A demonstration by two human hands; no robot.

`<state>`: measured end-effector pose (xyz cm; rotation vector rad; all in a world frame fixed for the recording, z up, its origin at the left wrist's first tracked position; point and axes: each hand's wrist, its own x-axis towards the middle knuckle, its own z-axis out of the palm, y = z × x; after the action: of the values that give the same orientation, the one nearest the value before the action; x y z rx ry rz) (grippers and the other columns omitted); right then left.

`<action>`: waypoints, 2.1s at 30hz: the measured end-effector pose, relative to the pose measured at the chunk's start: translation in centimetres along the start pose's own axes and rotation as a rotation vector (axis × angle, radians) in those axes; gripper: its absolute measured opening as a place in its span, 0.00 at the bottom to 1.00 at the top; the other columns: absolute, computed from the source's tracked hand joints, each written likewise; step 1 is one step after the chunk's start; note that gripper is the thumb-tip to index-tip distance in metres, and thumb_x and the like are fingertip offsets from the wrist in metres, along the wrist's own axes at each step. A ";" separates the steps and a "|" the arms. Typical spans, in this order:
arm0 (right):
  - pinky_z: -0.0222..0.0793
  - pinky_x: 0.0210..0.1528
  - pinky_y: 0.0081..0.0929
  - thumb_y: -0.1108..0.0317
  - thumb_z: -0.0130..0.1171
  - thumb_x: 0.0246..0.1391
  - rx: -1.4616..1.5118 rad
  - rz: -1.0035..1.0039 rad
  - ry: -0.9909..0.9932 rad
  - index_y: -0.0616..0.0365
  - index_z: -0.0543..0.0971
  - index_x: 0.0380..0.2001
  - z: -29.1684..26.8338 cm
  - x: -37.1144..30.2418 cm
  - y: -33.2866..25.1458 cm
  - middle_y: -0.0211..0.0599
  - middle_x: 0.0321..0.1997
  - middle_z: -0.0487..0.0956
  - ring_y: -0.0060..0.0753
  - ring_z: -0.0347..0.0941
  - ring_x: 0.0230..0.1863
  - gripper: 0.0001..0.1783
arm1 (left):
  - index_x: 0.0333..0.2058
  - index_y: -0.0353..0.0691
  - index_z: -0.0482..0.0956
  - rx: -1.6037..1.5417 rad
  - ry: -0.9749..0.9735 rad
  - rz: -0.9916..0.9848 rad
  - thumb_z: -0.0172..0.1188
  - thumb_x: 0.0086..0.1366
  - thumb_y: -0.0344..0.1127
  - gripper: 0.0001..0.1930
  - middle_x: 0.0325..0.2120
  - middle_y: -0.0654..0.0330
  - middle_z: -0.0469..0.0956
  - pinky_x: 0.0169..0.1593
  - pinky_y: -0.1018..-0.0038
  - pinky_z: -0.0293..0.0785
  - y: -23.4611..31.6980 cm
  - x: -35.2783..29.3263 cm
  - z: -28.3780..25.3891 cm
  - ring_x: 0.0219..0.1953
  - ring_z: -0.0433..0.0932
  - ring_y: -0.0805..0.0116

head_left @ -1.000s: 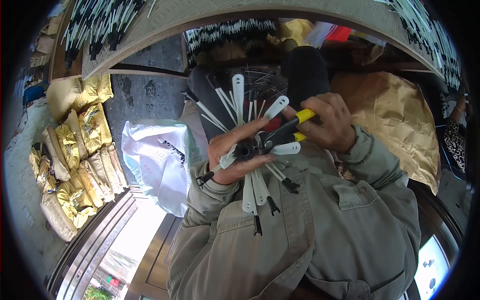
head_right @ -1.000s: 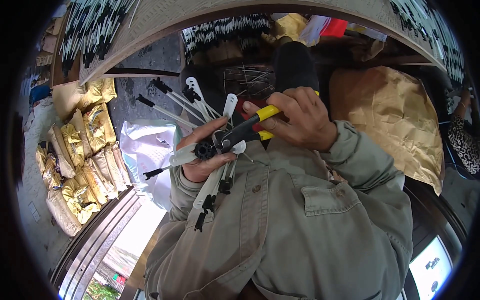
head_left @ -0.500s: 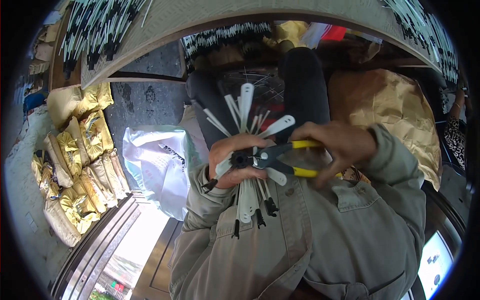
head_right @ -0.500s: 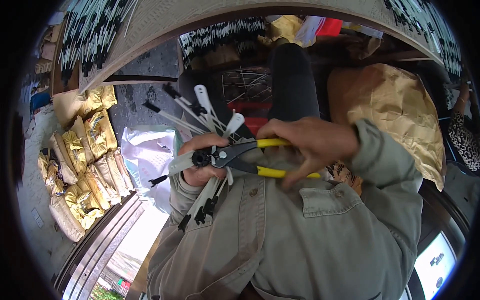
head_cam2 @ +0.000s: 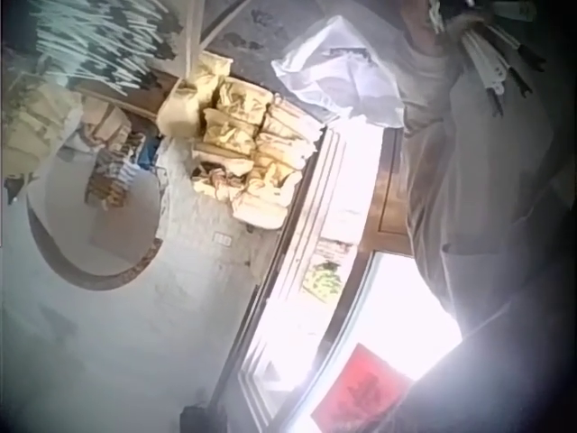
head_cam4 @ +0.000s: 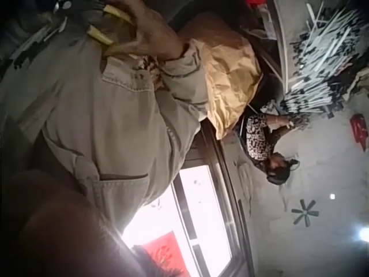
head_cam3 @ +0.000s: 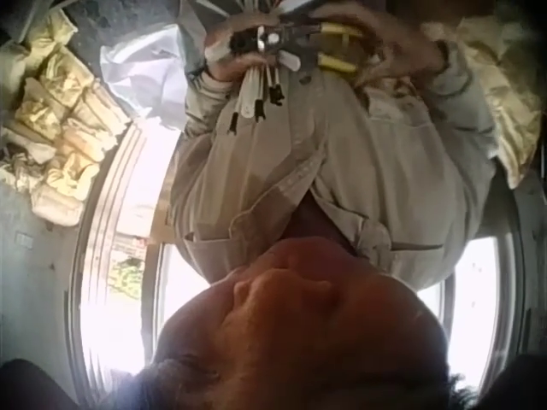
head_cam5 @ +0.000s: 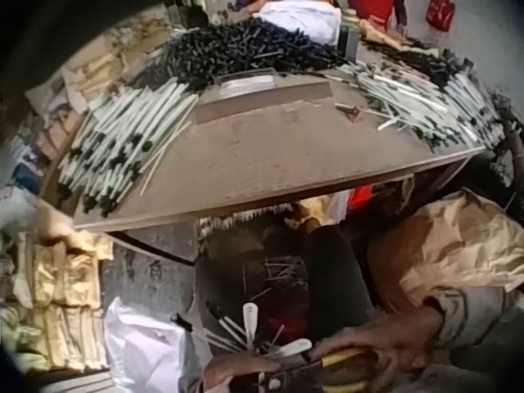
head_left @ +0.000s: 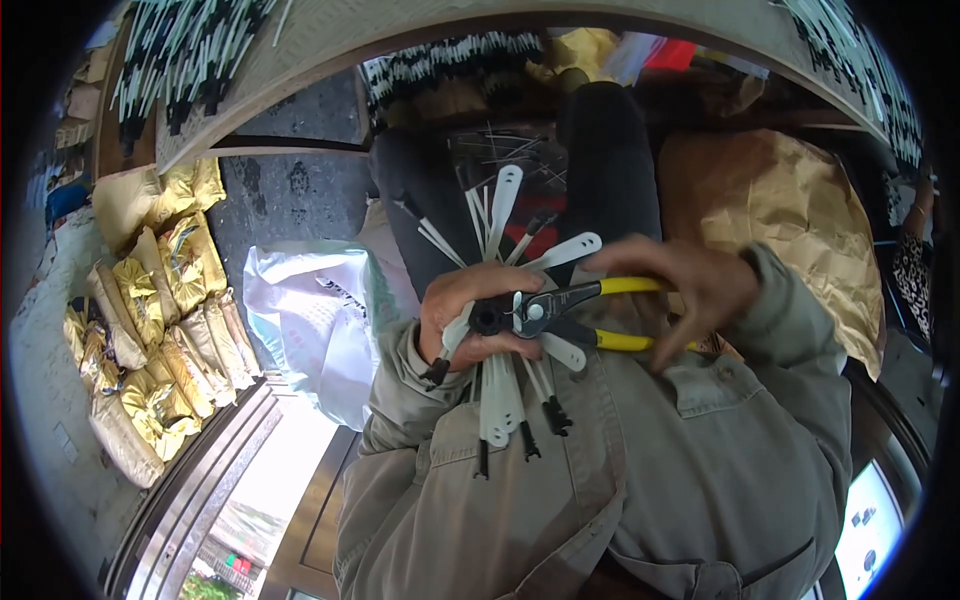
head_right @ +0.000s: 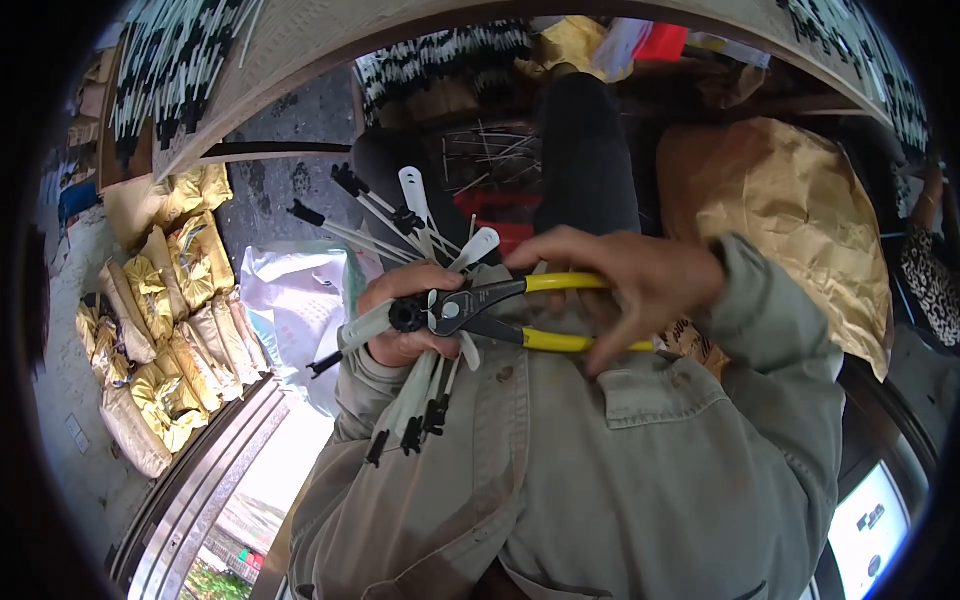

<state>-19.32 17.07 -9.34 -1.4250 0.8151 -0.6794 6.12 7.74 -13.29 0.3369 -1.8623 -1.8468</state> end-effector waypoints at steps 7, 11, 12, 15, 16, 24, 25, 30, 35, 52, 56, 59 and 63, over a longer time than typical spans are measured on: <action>0.71 0.33 0.26 0.66 0.56 0.53 -0.672 0.108 0.251 0.59 0.67 0.51 1.5 -0.7 -0.6 0.33 0.38 0.74 0.29 0.74 0.35 0.22 | 0.42 0.35 0.75 0.030 0.044 -0.018 0.74 0.36 0.34 0.31 0.37 0.53 0.78 0.38 0.76 0.74 0.0 0.4 0.5 0.35 0.79 0.65; 0.72 0.35 0.23 0.65 0.59 0.51 0.582 0.527 -0.384 0.62 0.65 0.53 -0.4 -0.2 1.9 0.44 0.46 0.72 0.28 0.74 0.38 0.27 | 0.44 0.34 0.75 0.005 -0.098 -0.062 0.74 0.35 0.33 0.32 0.36 0.56 0.79 0.35 0.76 0.73 0.7 0.9 0.1 0.30 0.78 0.68; 0.72 0.34 0.22 0.64 0.60 0.51 0.915 0.498 -0.332 0.61 0.66 0.53 -0.2 -0.4 2.6 0.44 0.47 0.72 0.27 0.74 0.38 0.27 | 0.43 0.33 0.75 0.029 -0.120 0.001 0.74 0.34 0.33 0.32 0.36 0.56 0.79 0.35 0.76 0.73 0.3 0.9 0.0 0.29 0.77 0.68; 0.71 0.32 0.25 0.63 0.64 0.46 0.493 0.111 0.023 0.58 0.69 0.51 0.8 -0.3 2.2 0.42 0.44 0.71 0.30 0.75 0.37 0.28 | 0.42 0.34 0.75 -0.035 -0.058 0.031 0.74 0.35 0.34 0.31 0.35 0.54 0.79 0.36 0.76 0.73 -0.3 0.4 0.3 0.31 0.78 0.66; 0.71 0.32 0.25 0.63 0.64 0.46 0.491 0.106 0.016 0.58 0.69 0.51 0.8 -0.2 1.5 0.42 0.44 0.71 0.30 0.75 0.37 0.28 | 0.42 0.34 0.75 -0.027 -0.053 0.031 0.74 0.35 0.34 0.31 0.35 0.54 0.79 0.36 0.76 0.73 -0.2 0.4 0.3 0.31 0.78 0.66; 0.60 0.54 0.43 0.67 0.60 0.40 -1.032 0.044 0.335 0.54 0.75 0.45 3.2 -0.2 0.8 0.42 0.49 0.69 0.40 0.69 0.49 0.23 | 0.40 0.35 0.75 0.068 0.273 -0.004 0.75 0.35 0.39 0.31 0.32 0.55 0.78 0.39 0.75 0.72 -0.6 -1.0 1.8 0.34 0.79 0.65; 0.56 0.57 0.48 0.68 0.58 0.41 -1.140 -0.014 0.364 0.54 0.75 0.45 2.9 0.0 0.6 0.42 0.50 0.69 0.42 0.68 0.51 0.22 | 0.40 0.35 0.75 0.069 0.317 0.018 0.75 0.35 0.39 0.31 0.32 0.55 0.78 0.39 0.76 0.72 -0.6 -1.1 2.0 0.34 0.79 0.65; 0.52 0.59 0.52 0.68 0.56 0.42 -1.199 -0.022 0.339 0.54 0.74 0.46 2.2 0.5 0.0 0.43 0.52 0.68 0.43 0.67 0.52 0.23 | 0.40 0.36 0.75 0.140 0.398 0.025 0.75 0.35 0.40 0.30 0.32 0.56 0.78 0.39 0.76 0.72 -0.3 -1.1 2.4 0.34 0.78 0.66; 0.57 0.58 0.47 0.64 0.59 0.41 -1.100 -0.030 0.398 0.54 0.74 0.46 3.2 0.3 1.6 0.43 0.52 0.68 0.43 0.68 0.51 0.24 | 0.39 0.36 0.76 0.097 0.414 -0.012 0.75 0.35 0.41 0.31 0.32 0.56 0.78 0.39 0.76 0.72 -0.4 -1.3 2.4 0.35 0.78 0.67; 0.67 0.29 0.28 0.65 0.60 0.37 -1.141 -0.123 0.313 0.57 0.72 0.27 2.2 1.0 1.3 0.39 0.34 0.69 0.35 0.70 0.29 0.12 | 0.39 0.35 0.76 0.153 0.441 0.013 0.74 0.37 0.44 0.30 0.30 0.57 0.77 0.35 0.77 0.70 -0.2 -1.0 2.3 0.31 0.76 0.69; 0.67 0.28 0.28 0.65 0.59 0.38 -1.151 -0.084 0.202 0.57 0.72 0.27 1.2 0.3 1.5 0.39 0.33 0.69 0.35 0.70 0.29 0.12 | 0.39 0.34 0.75 0.168 0.447 -0.005 0.74 0.38 0.43 0.29 0.30 0.56 0.77 0.34 0.77 0.69 -0.1 -0.9 2.7 0.30 0.76 0.69; 0.66 0.27 0.28 0.66 0.58 0.39 -1.168 -0.057 0.175 0.57 0.71 0.27 0.7 0.3 0.4 0.39 0.34 0.69 0.35 0.70 0.29 0.11 | 0.39 0.34 0.75 0.132 0.404 0.017 0.74 0.38 0.42 0.29 0.29 0.56 0.77 0.35 0.77 0.69 -0.4 -0.6 2.4 0.30 0.76 0.69; 0.71 0.39 0.33 0.66 0.58 0.38 -1.229 -0.114 0.290 0.57 0.74 0.30 0.7 1.0 0.3 0.39 0.40 0.71 0.38 0.73 0.37 0.12 | 0.40 0.33 0.75 0.183 0.392 -0.032 0.74 0.38 0.42 0.30 0.31 0.56 0.78 0.36 0.77 0.70 -0.1 -0.7 2.2 0.31 0.76 0.69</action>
<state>-18.18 16.70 -9.70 -2.5098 1.5180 -0.4536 5.57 10.02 -13.40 0.7388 -1.7559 -1.4993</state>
